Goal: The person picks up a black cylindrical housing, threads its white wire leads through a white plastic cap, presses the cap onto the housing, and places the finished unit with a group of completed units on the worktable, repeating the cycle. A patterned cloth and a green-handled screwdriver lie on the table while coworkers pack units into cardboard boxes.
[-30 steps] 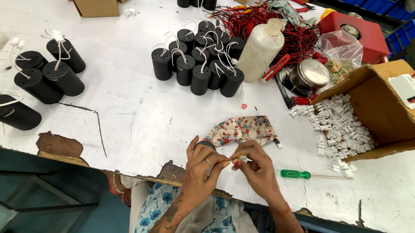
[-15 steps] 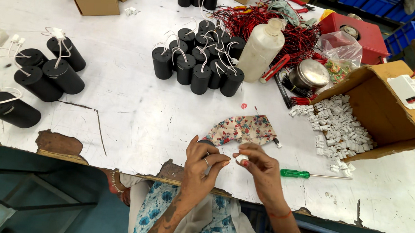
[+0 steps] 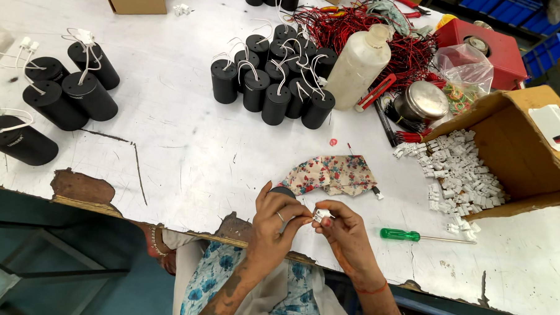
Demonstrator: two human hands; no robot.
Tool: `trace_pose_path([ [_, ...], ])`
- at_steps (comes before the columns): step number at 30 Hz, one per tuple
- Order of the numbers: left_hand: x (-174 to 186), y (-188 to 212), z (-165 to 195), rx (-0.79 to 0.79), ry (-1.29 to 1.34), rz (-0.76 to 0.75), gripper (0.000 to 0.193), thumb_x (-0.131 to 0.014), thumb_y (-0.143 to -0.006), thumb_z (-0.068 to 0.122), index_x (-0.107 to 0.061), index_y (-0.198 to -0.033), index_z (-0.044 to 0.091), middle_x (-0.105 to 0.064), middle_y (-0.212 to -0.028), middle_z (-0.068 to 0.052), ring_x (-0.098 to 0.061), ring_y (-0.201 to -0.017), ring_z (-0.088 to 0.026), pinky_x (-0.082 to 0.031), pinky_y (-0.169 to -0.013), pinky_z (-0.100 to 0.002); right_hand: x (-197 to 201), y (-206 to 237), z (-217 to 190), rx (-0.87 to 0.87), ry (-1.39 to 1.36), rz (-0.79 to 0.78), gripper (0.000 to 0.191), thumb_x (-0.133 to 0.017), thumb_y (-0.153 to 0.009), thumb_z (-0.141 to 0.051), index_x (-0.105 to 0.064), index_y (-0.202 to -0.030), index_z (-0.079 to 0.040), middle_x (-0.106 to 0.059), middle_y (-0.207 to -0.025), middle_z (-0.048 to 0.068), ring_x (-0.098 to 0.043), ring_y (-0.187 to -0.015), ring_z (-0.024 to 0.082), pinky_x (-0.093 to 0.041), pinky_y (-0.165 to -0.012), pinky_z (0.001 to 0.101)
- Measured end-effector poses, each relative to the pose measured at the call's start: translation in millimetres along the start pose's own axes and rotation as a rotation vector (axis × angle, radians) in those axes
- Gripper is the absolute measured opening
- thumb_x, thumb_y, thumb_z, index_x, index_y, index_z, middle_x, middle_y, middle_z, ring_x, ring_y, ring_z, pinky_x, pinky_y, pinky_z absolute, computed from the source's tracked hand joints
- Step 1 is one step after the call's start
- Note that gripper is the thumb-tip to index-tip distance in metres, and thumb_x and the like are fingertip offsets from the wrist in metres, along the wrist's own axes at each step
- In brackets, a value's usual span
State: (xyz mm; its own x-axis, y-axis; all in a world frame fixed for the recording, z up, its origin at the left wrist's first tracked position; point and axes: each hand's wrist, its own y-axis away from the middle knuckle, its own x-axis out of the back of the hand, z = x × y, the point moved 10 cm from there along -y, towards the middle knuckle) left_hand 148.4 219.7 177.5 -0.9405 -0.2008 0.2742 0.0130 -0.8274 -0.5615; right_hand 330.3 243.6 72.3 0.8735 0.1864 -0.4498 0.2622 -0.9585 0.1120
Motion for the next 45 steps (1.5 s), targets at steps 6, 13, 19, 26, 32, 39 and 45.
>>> trace_pose_path([
  [6,0.0,1.1,10.1,-0.094,-0.090,-0.032,0.015,-0.077,-0.083,0.005,-0.075,-0.096,0.012,-0.063,-0.092,0.000,-0.063,-0.097,-0.019,-0.023,-0.123,-0.059,-5.3,1.7,-8.7,0.008,-0.042,-0.067,0.028,-0.064,-0.096,0.001,-0.063,-0.123,0.005,-0.068,-0.117,0.012,-0.069,-0.096,0.014,-0.057,-0.088,0.0293],
  [13,-1.2,0.2,18.8,-0.205,-0.163,-0.100,0.023,-0.076,-0.080,0.002,-0.074,-0.101,0.011,-0.063,-0.096,0.001,-0.063,-0.102,-0.019,-0.020,-0.123,-0.063,-5.3,-0.4,-10.7,0.022,0.069,-0.119,0.026,-0.068,-0.094,0.001,-0.064,-0.119,0.005,-0.067,-0.116,0.012,-0.069,-0.098,0.018,-0.057,-0.088,0.0315],
  [19,-0.7,-0.3,19.7,-0.301,-0.219,-0.167,0.024,-0.075,-0.081,0.000,-0.075,-0.101,0.013,-0.064,-0.097,0.001,-0.063,-0.105,-0.018,-0.024,-0.125,-0.063,-3.7,-10.0,-9.8,0.026,0.179,-0.164,0.025,-0.075,-0.090,0.000,-0.067,-0.113,0.003,-0.067,-0.115,0.011,-0.065,-0.104,0.017,-0.056,-0.090,0.0337],
  [26,-1.7,-0.9,24.6,-0.378,-0.257,-0.177,0.021,-0.074,-0.084,0.003,-0.074,-0.102,0.014,-0.064,-0.096,0.001,-0.063,-0.105,-0.018,-0.026,-0.123,-0.065,-8.4,-13.0,-11.6,0.031,0.217,-0.173,0.027,-0.074,-0.089,0.003,-0.067,-0.115,0.006,-0.067,-0.115,0.010,-0.064,-0.101,0.014,-0.055,-0.087,0.0306],
  [32,-0.1,-0.5,30.7,-0.404,-0.251,-0.176,0.020,-0.073,-0.082,0.006,-0.073,-0.102,0.011,-0.065,-0.098,-0.001,-0.064,-0.104,-0.019,-0.029,-0.122,-0.065,-9.8,-11.4,-14.6,0.030,0.327,-0.113,0.027,-0.070,-0.090,0.003,-0.066,-0.117,0.006,-0.068,-0.111,0.007,-0.063,-0.096,0.009,-0.054,-0.085,0.0262],
  [39,5.1,-2.0,31.0,-0.407,-0.195,-0.096,0.022,-0.076,-0.079,0.001,-0.072,-0.099,0.010,-0.065,-0.098,-0.002,-0.064,-0.101,-0.021,-0.035,-0.121,-0.062,-16.1,-3.8,-17.0,0.077,0.323,-0.030,0.024,-0.065,-0.094,0.006,-0.066,-0.118,0.007,-0.068,-0.103,0.006,-0.061,-0.087,0.007,-0.052,-0.081,0.0232],
  [45,3.4,-0.2,29.1,-0.391,-0.171,-0.073,0.023,-0.077,-0.080,0.000,-0.073,-0.101,0.008,-0.065,-0.097,-0.002,-0.065,-0.099,-0.021,-0.037,-0.121,-0.059,-15.3,-0.6,-19.4,0.129,0.339,0.060,0.026,-0.066,-0.092,0.005,-0.066,-0.117,0.008,-0.068,-0.105,0.005,-0.060,-0.087,0.007,-0.051,-0.081,0.0231],
])
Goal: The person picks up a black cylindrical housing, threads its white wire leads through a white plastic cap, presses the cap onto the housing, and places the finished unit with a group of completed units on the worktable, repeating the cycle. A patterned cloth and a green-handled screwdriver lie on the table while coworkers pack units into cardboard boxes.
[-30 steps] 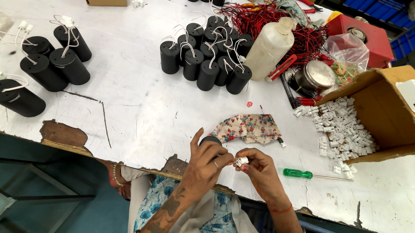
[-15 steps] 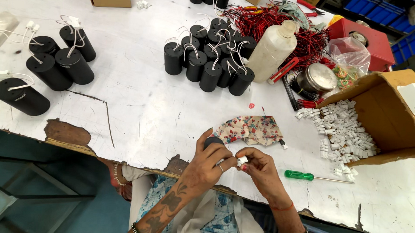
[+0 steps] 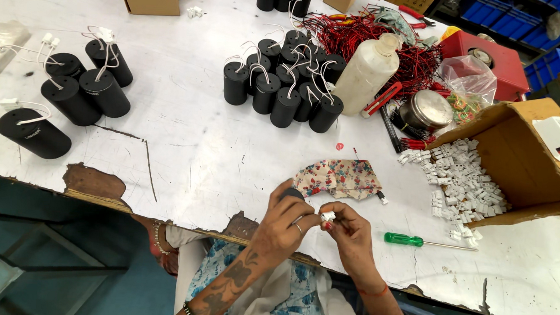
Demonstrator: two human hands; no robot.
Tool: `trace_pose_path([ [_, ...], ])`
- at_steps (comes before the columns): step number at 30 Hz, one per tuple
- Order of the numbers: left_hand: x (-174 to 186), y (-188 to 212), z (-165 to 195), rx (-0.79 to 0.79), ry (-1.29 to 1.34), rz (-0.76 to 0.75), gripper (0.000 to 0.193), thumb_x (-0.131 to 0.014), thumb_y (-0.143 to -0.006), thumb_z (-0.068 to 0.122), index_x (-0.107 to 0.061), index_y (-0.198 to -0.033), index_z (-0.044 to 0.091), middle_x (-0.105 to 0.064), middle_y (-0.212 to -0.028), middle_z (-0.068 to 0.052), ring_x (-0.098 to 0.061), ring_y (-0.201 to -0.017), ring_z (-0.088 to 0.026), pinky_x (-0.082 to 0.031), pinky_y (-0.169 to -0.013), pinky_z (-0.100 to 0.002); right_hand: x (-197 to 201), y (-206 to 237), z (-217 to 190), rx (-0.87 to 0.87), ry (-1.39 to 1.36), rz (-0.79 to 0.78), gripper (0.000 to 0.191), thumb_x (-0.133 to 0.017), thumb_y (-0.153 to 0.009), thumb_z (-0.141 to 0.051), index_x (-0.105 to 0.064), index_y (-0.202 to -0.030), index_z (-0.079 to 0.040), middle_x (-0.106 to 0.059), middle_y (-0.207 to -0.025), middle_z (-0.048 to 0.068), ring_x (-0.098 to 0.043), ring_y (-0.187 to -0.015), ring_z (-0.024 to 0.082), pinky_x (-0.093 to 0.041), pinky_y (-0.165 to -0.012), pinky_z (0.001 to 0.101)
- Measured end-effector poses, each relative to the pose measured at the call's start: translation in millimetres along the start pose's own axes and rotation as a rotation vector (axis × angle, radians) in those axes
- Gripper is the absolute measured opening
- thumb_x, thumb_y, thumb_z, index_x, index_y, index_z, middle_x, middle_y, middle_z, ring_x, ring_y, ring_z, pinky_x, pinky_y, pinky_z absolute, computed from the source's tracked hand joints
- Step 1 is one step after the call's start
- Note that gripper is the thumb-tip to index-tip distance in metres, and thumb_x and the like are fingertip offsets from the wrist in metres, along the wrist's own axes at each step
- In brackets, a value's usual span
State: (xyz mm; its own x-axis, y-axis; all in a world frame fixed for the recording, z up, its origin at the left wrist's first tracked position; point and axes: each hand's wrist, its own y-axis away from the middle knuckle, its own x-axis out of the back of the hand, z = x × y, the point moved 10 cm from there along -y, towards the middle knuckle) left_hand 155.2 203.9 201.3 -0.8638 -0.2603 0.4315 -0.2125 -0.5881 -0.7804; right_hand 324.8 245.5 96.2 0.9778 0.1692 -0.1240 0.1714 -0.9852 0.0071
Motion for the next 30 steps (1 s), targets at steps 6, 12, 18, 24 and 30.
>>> trace_pose_path([
  [6,8.5,-2.0,-18.6,0.191,0.186,0.035,0.017,-0.081,-0.082,0.007,-0.078,-0.098,0.012,-0.069,-0.091,0.001,-0.066,-0.093,-0.018,-0.030,-0.121,-0.056,-0.9,-6.4,-2.6,-0.031,-0.190,-0.090,0.028,-0.067,-0.094,0.003,-0.065,-0.122,0.008,-0.068,-0.103,0.007,-0.062,-0.091,0.011,-0.052,-0.085,0.0263],
  [12,8.9,0.5,-28.7,0.306,0.236,0.013,0.013,-0.080,-0.082,0.008,-0.079,-0.094,0.012,-0.068,-0.088,-0.001,-0.066,-0.092,-0.018,-0.032,-0.122,-0.052,-2.9,-6.8,-8.9,-0.008,-0.128,-0.089,0.027,-0.067,-0.092,0.002,-0.064,-0.119,0.006,-0.068,-0.108,0.005,-0.063,-0.092,0.011,-0.054,-0.086,0.0278],
  [18,6.1,1.0,-22.0,0.268,0.168,0.016,0.011,-0.077,-0.085,0.005,-0.076,-0.094,0.010,-0.064,-0.091,-0.001,-0.063,-0.097,-0.020,-0.029,-0.122,-0.056,-10.0,-2.9,-20.9,0.031,0.090,-0.129,0.022,-0.066,-0.096,0.001,-0.064,-0.118,0.003,-0.066,-0.107,0.006,-0.061,-0.093,0.009,-0.052,-0.085,0.0253],
  [24,2.7,-1.8,-1.0,0.095,-0.026,-0.016,0.015,-0.071,-0.082,-0.001,-0.068,-0.096,0.005,-0.059,-0.094,-0.005,-0.061,-0.100,-0.025,-0.026,-0.120,-0.062,-17.5,-0.4,-23.5,0.066,0.147,-0.156,0.022,-0.060,-0.097,0.003,-0.061,-0.119,0.002,-0.062,-0.112,0.003,-0.056,-0.094,0.007,-0.049,-0.085,0.0227],
  [30,2.5,2.1,5.7,0.076,-0.074,0.070,0.018,-0.071,-0.083,-0.004,-0.066,-0.099,0.001,-0.061,-0.099,-0.009,-0.061,-0.104,-0.028,-0.031,-0.121,-0.062,-20.3,-0.8,-23.6,0.120,0.123,-0.101,0.022,-0.056,-0.098,0.006,-0.059,-0.119,0.000,-0.060,-0.117,0.005,-0.053,-0.094,0.006,-0.047,-0.087,0.0223],
])
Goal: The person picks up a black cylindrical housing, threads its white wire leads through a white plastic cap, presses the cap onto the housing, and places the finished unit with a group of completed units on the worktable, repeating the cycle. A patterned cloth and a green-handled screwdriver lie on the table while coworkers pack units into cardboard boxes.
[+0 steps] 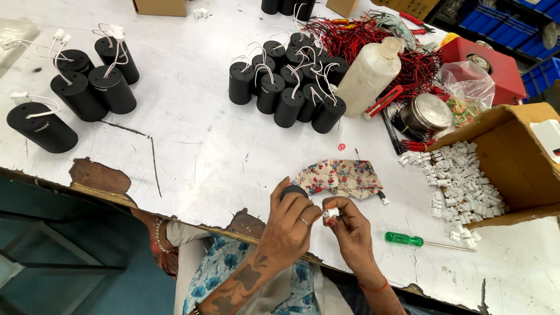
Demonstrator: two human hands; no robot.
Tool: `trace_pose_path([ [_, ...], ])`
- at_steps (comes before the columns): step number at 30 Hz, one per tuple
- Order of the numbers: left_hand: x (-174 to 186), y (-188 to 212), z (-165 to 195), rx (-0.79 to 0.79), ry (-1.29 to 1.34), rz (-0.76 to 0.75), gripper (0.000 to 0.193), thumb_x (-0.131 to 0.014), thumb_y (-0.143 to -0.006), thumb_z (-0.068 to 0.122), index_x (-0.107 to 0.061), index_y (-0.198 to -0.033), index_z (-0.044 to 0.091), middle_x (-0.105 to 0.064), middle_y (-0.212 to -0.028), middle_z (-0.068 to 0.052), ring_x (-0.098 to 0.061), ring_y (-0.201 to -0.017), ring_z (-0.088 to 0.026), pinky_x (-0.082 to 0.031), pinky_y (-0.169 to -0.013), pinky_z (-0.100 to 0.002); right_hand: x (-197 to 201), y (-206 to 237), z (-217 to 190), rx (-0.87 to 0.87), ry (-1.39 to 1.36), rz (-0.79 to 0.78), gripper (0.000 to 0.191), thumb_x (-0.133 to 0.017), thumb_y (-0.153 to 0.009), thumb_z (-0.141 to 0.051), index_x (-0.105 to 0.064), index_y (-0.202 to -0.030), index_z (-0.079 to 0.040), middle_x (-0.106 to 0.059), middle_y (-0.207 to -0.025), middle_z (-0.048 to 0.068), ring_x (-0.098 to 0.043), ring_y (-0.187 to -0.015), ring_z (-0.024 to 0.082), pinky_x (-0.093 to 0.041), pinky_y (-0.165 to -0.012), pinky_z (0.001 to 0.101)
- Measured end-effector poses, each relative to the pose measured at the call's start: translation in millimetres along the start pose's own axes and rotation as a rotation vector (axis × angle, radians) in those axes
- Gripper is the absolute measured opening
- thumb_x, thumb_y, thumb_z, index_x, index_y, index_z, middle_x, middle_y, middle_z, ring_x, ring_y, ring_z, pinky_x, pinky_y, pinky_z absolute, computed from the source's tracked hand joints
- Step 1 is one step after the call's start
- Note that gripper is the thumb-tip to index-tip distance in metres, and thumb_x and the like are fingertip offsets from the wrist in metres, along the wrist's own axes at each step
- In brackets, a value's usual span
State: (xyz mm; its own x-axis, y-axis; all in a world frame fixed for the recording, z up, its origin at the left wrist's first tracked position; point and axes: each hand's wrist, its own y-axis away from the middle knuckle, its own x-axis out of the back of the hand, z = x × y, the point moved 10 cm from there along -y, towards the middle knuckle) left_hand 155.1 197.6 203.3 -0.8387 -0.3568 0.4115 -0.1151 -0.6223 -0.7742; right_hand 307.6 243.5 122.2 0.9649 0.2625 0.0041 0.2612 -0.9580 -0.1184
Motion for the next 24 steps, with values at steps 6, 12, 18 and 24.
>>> trace_pose_path([
  [6,-1.8,2.2,-1.1,0.000,-0.014,-0.007,0.020,-0.069,-0.082,-0.005,-0.068,-0.101,0.001,-0.062,-0.100,-0.009,-0.062,-0.105,-0.028,-0.034,-0.121,-0.060,0.9,0.4,5.7,-0.018,0.098,0.033,0.026,-0.050,-0.095,0.006,-0.059,-0.119,-0.001,-0.062,-0.119,0.005,-0.059,-0.101,0.006,-0.051,-0.091,0.0236],
  [12,-3.0,-1.3,-16.3,0.129,0.101,-0.019,0.010,-0.072,-0.087,0.003,-0.069,-0.096,0.006,-0.061,-0.092,-0.004,-0.062,-0.097,-0.023,-0.028,-0.121,-0.059,9.6,-2.4,14.9,-0.059,-0.095,0.057,0.024,-0.058,-0.096,0.007,-0.062,-0.119,0.003,-0.063,-0.116,0.006,-0.058,-0.097,0.009,-0.050,-0.088,0.0264],
  [18,-4.3,-2.0,-21.1,0.189,0.130,-0.019,0.004,-0.071,-0.091,0.008,-0.070,-0.094,0.008,-0.061,-0.092,-0.003,-0.061,-0.096,-0.022,-0.026,-0.121,-0.059,20.4,1.2,12.6,-0.080,-0.043,0.050,0.024,-0.062,-0.096,0.002,-0.063,-0.119,0.002,-0.065,-0.113,0.004,-0.060,-0.094,0.009,-0.051,-0.087,0.0259],
  [24,-1.9,-2.0,-32.4,0.312,0.254,-0.030,0.005,-0.074,-0.088,0.012,-0.072,-0.091,0.009,-0.063,-0.089,-0.003,-0.062,-0.098,-0.023,-0.027,-0.121,-0.057,20.9,-0.6,11.1,-0.107,-0.048,0.018,0.026,-0.067,-0.095,0.000,-0.065,-0.121,0.003,-0.066,-0.104,0.005,-0.061,-0.091,0.010,-0.051,-0.086,0.0264],
])
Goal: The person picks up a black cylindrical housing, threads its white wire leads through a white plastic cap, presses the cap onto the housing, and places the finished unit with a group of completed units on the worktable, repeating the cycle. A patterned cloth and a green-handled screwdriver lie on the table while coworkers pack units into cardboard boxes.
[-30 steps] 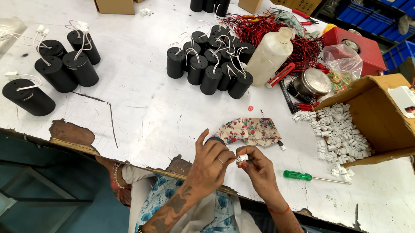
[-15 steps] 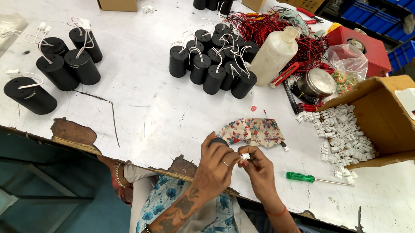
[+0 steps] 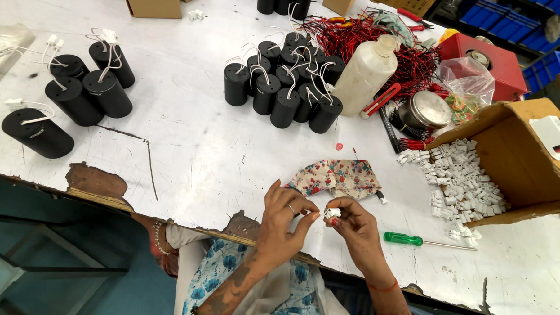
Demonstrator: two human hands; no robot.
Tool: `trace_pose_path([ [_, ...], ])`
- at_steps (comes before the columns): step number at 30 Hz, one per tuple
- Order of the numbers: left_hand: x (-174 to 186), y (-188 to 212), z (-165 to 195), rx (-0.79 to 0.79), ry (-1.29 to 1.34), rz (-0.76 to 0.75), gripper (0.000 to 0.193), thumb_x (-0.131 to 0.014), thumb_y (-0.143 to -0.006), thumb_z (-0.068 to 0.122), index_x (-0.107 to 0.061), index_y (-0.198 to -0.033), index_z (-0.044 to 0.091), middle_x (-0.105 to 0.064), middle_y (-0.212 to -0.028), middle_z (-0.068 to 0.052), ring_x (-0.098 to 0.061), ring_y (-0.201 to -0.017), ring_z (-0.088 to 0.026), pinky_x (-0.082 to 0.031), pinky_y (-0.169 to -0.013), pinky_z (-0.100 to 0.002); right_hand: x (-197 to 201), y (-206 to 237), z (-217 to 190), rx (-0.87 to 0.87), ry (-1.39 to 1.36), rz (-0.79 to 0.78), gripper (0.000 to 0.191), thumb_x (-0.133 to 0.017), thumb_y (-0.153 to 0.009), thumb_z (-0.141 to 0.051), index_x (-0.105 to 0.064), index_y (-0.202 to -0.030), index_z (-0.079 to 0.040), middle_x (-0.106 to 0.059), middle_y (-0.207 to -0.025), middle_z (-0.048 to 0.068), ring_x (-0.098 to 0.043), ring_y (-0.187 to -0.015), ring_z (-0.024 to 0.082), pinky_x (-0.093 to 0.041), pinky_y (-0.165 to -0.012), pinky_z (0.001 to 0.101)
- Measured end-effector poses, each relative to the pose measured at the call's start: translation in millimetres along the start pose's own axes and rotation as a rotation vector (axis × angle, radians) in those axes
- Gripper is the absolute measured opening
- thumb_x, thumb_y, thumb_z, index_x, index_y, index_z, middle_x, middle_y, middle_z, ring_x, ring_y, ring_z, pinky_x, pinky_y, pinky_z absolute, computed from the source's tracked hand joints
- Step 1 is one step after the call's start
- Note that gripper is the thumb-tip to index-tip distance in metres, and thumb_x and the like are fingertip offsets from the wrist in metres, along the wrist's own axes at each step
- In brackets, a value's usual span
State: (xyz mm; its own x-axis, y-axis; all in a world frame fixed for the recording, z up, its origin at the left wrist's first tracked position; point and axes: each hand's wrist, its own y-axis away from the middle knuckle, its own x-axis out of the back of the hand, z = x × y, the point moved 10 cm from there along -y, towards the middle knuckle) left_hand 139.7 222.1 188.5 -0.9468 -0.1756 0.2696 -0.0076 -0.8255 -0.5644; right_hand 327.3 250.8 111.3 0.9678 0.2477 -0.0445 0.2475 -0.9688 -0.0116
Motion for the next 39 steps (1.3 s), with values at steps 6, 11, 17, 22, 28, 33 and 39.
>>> trace_pose_path([
  [6,21.5,3.1,14.9,-0.159,-0.136,0.087,0.017,-0.074,-0.084,0.010,-0.070,-0.100,0.004,-0.066,-0.107,-0.006,-0.060,-0.112,-0.025,-0.026,-0.119,-0.062,8.9,-2.3,-7.0,0.001,-0.011,0.095,0.025,-0.065,-0.096,-0.001,-0.068,-0.120,0.004,-0.067,-0.102,0.004,-0.063,-0.089,0.011,-0.052,-0.085,0.0256],
  [11,-11.3,30.1,41.3,-0.507,-0.525,-0.036,0.022,-0.076,-0.083,0.009,-0.076,-0.105,0.007,-0.065,-0.112,-0.002,-0.060,-0.112,-0.017,-0.034,-0.114,-0.059,10.6,-6.3,-13.4,0.005,-0.001,0.102,0.026,-0.064,-0.096,-0.001,-0.069,-0.121,0.004,-0.068,-0.102,0.005,-0.063,-0.090,0.010,-0.052,-0.085,0.0255],
  [17,-26.3,23.9,27.2,-0.446,-0.501,-0.033,0.014,-0.076,-0.082,0.011,-0.073,-0.095,0.009,-0.063,-0.109,-0.001,-0.059,-0.111,-0.019,-0.031,-0.115,-0.065,16.0,-13.3,-13.6,-0.002,0.029,0.064,0.029,-0.064,-0.096,0.000,-0.069,-0.124,0.004,-0.069,-0.099,0.005,-0.062,-0.090,0.010,-0.052,-0.084,0.0252],
  [22,-7.0,11.1,9.2,-0.151,-0.177,0.035,0.010,-0.077,-0.087,0.012,-0.072,-0.096,0.011,-0.059,-0.106,-0.003,-0.055,-0.113,-0.026,-0.027,-0.119,-0.060,8.1,-10.8,-4.5,-0.053,-0.010,-0.022,0.028,-0.065,-0.094,0.001,-0.070,-0.121,0.006,-0.069,-0.104,0.004,-0.063,-0.092,0.010,-0.052,-0.084,0.0254],
  [28,-6.9,8.8,19.6,-0.231,-0.246,0.056,0.015,-0.077,-0.088,0.008,-0.070,-0.101,0.010,-0.058,-0.111,-0.003,-0.053,-0.117,-0.028,-0.025,-0.121,-0.061,-3.0,-2.3,-9.9,-0.010,-0.041,-0.100,0.023,-0.069,-0.092,0.002,-0.069,-0.114,0.005,-0.070,-0.103,0.005,-0.064,-0.091,0.010,-0.054,-0.082,0.0265],
  [33,-11.0,13.3,28.3,-0.356,-0.343,0.017,0.018,-0.078,-0.085,0.005,-0.069,-0.100,0.010,-0.057,-0.112,-0.002,-0.054,-0.117,-0.024,-0.025,-0.123,-0.064,-5.5,-0.4,-13.2,0.017,-0.039,-0.113,0.019,-0.070,-0.092,0.000,-0.070,-0.110,0.005,-0.068,-0.104,0.005,-0.064,-0.091,0.010,-0.055,-0.083,0.0260],
  [39,-12.7,15.9,34.0,-0.408,-0.460,0.023,0.016,-0.077,-0.083,0.005,-0.071,-0.097,0.011,-0.057,-0.112,-0.001,-0.055,-0.115,-0.020,-0.024,-0.122,-0.064,-6.9,-0.4,-9.8,0.047,-0.039,-0.085,0.017,-0.071,-0.093,0.000,-0.071,-0.108,0.006,-0.067,-0.103,0.006,-0.063,-0.088,0.010,-0.054,-0.081,0.0261],
])
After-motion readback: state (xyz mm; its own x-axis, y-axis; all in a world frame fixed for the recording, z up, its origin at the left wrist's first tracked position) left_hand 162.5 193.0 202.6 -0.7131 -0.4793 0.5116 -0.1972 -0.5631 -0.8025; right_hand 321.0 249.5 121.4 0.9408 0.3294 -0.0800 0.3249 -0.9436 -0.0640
